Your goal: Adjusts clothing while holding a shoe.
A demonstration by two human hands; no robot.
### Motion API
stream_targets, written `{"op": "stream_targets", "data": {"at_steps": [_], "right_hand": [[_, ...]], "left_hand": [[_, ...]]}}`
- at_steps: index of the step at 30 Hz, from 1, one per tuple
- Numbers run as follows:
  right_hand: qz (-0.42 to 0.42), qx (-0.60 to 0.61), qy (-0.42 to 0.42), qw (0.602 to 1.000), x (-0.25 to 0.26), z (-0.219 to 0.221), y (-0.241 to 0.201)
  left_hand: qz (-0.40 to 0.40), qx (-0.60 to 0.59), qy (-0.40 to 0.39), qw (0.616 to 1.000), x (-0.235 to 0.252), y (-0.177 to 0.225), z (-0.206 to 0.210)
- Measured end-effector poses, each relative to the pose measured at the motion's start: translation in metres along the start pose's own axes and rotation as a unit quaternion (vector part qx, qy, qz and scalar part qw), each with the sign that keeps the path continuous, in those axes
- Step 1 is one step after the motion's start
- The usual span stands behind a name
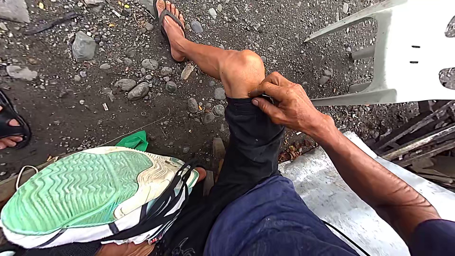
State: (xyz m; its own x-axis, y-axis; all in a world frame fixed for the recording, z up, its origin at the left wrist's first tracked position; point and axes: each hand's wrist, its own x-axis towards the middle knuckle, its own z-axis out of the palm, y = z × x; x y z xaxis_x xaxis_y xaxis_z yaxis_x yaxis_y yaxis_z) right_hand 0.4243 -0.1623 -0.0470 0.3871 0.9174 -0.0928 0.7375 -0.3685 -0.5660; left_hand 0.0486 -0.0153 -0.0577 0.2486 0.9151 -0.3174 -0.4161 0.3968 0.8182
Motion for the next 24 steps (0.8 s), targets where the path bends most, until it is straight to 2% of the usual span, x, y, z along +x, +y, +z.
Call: {"op": "stream_targets", "data": {"at_steps": [6,8,10,12,15,21,24], "right_hand": [[-0.014,-0.032,-0.001,0.999,-0.007,0.004,-0.008],[-0.037,-0.033,0.014,0.999,-0.016,0.008,-0.009],[-0.050,-0.020,0.029,0.998,-0.029,0.014,-0.013],[-0.032,-0.032,0.007,0.999,-0.046,0.021,-0.021],[0.026,-0.063,-0.033,0.997,-0.065,0.030,-0.024],[0.077,0.013,-0.025,0.997,-0.081,0.031,-0.020],[0.055,0.036,-0.011,0.998,-0.085,0.033,-0.019]], "left_hand": [[0.014,0.032,0.012,0.999,-0.005,0.008,0.024],[0.013,0.035,0.052,0.998,-0.005,0.008,0.034],[0.014,0.020,0.060,0.998,-0.005,0.008,0.033],[0.025,0.024,0.049,0.998,-0.005,0.007,0.026],[0.017,0.062,0.098,0.993,-0.003,0.009,0.034],[0.028,0.051,0.090,0.994,-0.004,0.004,0.018],[0.036,0.021,0.071,0.997,-0.005,0.000,0.016]]}}
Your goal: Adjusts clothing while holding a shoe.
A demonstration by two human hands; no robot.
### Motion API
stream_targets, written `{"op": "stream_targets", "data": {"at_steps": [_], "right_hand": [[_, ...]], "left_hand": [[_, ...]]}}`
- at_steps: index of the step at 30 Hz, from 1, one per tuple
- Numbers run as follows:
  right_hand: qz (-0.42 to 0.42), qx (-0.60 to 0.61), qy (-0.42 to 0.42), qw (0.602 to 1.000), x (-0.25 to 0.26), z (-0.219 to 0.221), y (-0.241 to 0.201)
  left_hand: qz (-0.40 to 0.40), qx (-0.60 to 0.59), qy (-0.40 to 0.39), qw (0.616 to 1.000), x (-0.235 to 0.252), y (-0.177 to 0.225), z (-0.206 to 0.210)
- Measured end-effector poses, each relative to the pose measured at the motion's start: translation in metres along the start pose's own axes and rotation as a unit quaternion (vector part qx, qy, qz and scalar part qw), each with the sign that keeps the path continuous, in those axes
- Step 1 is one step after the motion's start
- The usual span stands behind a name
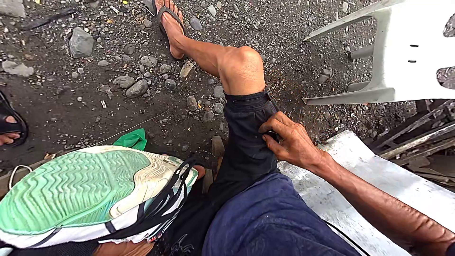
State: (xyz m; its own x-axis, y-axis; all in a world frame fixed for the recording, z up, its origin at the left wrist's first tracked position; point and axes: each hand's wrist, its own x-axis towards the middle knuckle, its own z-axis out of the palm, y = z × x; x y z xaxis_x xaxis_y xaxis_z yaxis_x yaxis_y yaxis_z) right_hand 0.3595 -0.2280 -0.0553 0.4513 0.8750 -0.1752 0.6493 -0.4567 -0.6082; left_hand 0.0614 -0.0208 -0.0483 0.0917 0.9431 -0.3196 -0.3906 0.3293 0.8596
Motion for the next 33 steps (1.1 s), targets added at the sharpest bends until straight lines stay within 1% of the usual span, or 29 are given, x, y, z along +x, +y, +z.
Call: {"op": "stream_targets", "data": {"at_steps": [2,4,5,8,10,11,13,16,17,19,20,23,24,28,30,31,33], "right_hand": [[-0.044,-0.031,-0.013,0.998,-0.005,-0.005,0.002],[-0.073,-0.066,-0.033,0.995,-0.004,-0.005,0.002],[-0.082,-0.073,-0.041,0.993,-0.002,-0.005,0.002],[-0.099,-0.083,-0.050,0.990,0.004,-0.003,0.002],[-0.095,-0.084,-0.077,0.989,0.005,-0.008,0.000],[-0.093,-0.081,-0.097,0.988,0.007,-0.012,-0.001],[-0.092,-0.077,-0.127,0.985,0.010,-0.017,-0.003],[-0.098,-0.080,-0.134,0.983,0.012,-0.017,0.000],[-0.096,-0.082,-0.136,0.983,0.012,-0.017,-0.001],[-0.091,-0.085,-0.146,0.981,0.012,-0.019,-0.002],[-0.092,-0.084,-0.148,0.981,0.012,-0.019,-0.002],[-0.100,-0.086,-0.142,0.981,0.011,-0.019,0.000],[-0.100,-0.086,-0.146,0.980,0.011,-0.019,0.000],[-0.102,-0.087,-0.149,0.980,0.012,-0.022,0.003],[-0.110,-0.084,-0.143,0.980,0.012,-0.020,0.006],[-0.117,-0.080,-0.135,0.981,0.012,-0.017,0.005],[-0.137,-0.090,-0.086,0.983,0.014,-0.008,0.000]], "left_hand": [[0.014,-0.021,-0.011,1.000,-0.006,-0.007,0.012],[0.030,-0.036,-0.077,0.996,-0.009,-0.012,0.012],[0.024,-0.055,-0.088,0.994,-0.009,-0.012,0.012],[-0.010,-0.111,-0.062,0.992,-0.009,-0.011,0.010],[-0.020,-0.128,-0.079,0.988,-0.007,-0.012,0.006],[-0.020,-0.129,-0.090,0.987,-0.007,-0.013,0.004],[-0.016,-0.125,-0.082,0.989,-0.008,-0.012,0.002],[-0.017,-0.112,-0.041,0.993,-0.009,-0.009,0.006],[-0.013,-0.107,-0.042,0.993,-0.009,-0.010,0.005],[-0.008,-0.097,-0.093,0.991,-0.009,-0.015,-0.010],[-0.012,-0.103,-0.103,0.989,-0.009,-0.017,-0.014],[0.002,-0.113,-0.041,0.993,-0.014,-0.013,-0.003],[0.002,-0.116,-0.033,0.993,-0.014,-0.011,-0.001],[-0.014,-0.134,-0.063,0.989,-0.014,-0.011,0.001],[-0.019,-0.147,-0.065,0.987,-0.014,-0.014,0.000],[-0.015,-0.143,-0.062,0.988,-0.016,-0.012,-0.002],[0.004,-0.110,-0.049,0.993,-0.020,-0.006,-0.004]]}}
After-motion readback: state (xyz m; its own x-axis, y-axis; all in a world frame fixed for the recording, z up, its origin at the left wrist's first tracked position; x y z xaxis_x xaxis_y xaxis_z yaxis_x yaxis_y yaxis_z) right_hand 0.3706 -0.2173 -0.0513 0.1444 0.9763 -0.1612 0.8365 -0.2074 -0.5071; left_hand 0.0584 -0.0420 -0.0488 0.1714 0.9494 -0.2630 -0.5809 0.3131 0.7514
